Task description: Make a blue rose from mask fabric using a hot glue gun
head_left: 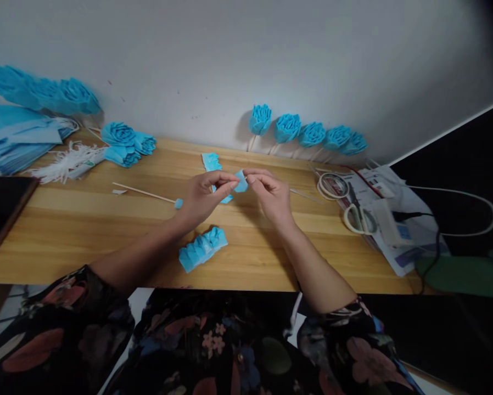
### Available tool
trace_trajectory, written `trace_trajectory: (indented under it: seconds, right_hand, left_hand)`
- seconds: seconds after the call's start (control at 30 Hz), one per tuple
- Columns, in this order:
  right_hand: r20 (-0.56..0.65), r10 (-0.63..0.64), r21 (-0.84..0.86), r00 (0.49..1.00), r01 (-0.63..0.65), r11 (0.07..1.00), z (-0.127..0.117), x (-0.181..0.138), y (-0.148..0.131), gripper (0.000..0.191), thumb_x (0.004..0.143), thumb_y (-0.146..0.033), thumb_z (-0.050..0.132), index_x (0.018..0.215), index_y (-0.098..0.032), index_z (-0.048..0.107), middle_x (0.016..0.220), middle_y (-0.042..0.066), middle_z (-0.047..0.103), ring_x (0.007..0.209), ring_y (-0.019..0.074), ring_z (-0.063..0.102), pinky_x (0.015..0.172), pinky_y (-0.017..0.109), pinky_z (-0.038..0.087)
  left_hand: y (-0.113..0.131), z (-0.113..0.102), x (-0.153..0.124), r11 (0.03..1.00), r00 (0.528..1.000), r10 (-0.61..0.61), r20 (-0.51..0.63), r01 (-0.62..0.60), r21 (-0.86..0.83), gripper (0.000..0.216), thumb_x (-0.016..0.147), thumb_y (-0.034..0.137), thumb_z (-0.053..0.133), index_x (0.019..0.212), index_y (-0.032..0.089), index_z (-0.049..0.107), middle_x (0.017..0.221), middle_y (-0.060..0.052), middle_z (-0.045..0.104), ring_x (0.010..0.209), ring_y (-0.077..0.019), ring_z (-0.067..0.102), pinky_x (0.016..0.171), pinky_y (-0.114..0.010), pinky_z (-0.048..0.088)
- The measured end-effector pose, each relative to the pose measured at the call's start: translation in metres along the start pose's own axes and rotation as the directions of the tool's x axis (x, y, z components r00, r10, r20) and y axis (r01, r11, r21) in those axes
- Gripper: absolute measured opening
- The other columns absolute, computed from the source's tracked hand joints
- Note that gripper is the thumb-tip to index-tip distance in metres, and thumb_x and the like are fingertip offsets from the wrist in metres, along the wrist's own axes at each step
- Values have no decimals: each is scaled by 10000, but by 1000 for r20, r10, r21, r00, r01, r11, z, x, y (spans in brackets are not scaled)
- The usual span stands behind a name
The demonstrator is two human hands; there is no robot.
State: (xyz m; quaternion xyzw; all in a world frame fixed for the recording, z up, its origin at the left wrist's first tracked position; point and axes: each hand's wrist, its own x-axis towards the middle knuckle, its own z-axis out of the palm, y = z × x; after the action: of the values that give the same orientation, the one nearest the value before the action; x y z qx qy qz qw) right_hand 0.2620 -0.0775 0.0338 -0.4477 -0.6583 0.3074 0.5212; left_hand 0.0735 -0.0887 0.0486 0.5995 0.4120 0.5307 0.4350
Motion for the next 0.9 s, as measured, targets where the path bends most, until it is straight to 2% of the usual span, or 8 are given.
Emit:
trace_trajectory:
  seconds: [0.13,0.27,0.4,0.53,0.63,0.73,0.9]
  right_hand:
    - [28,-27,24,999,26,999,1,-1,0,293,959,-492,699,786,-284,812,1094,57,839,1082,256,762,1033,464,556]
    - [70,-42,-2,997,42,999,3,-3,-1,300,972,-481,678,785,-293,818,1100,50,841,1087,254,764,1029,460,558]
    - [122,-52,-74,991,61,995,5,-4,-5,316,977,-501,657,806,-302,832,1096,39,842,1078,256,761,1036,470,556]
    - [165,-61,-100,984,78,992,5,-5,-8,343,985,-513,633,821,-296,841,1127,39,841,1092,268,757,1036,482,554]
    - [182,-46,-74,982,60,995,2,-5,-11,355,996,-516,607,848,-298,845,1150,34,837,1115,270,755,1052,486,549]
    - [177,-18,-34,984,24,999,1,-4,-11,339,992,-518,607,920,-293,850,1169,45,835,1151,261,748,1075,466,542]
    - [173,95,9,980,-98,995,4,-3,-6,297,884,-481,730,1068,-266,820,1151,51,840,1069,235,761,948,400,581]
  left_hand:
    - [-1,1,1,994,997,76,-18,-74,83,90,813,205,777,891,240,805,667,25,588,680,-150,506,720,-294,407]
    - [-3,1,2,979,992,128,16,-129,159,107,818,199,770,899,254,812,663,23,563,665,-156,473,727,-314,373]
    - [-2,0,3,964,990,130,59,-140,225,55,827,231,773,846,264,814,665,1,578,685,-181,487,741,-334,356]
    - [-4,-1,5,956,993,112,45,-120,268,64,806,207,782,765,256,785,654,-6,576,694,-188,494,741,-337,351]
    - [-6,-1,6,972,995,103,1,-101,212,85,800,192,781,734,240,754,638,6,567,671,-170,483,715,-325,354]
    - [-9,-1,6,997,999,40,-32,-38,63,80,827,208,755,751,218,729,652,15,589,657,-147,492,675,-301,368]
    - [-11,-5,10,988,994,-85,-63,75,-136,128,844,256,791,777,209,693,636,39,574,605,-113,469,608,-277,358]
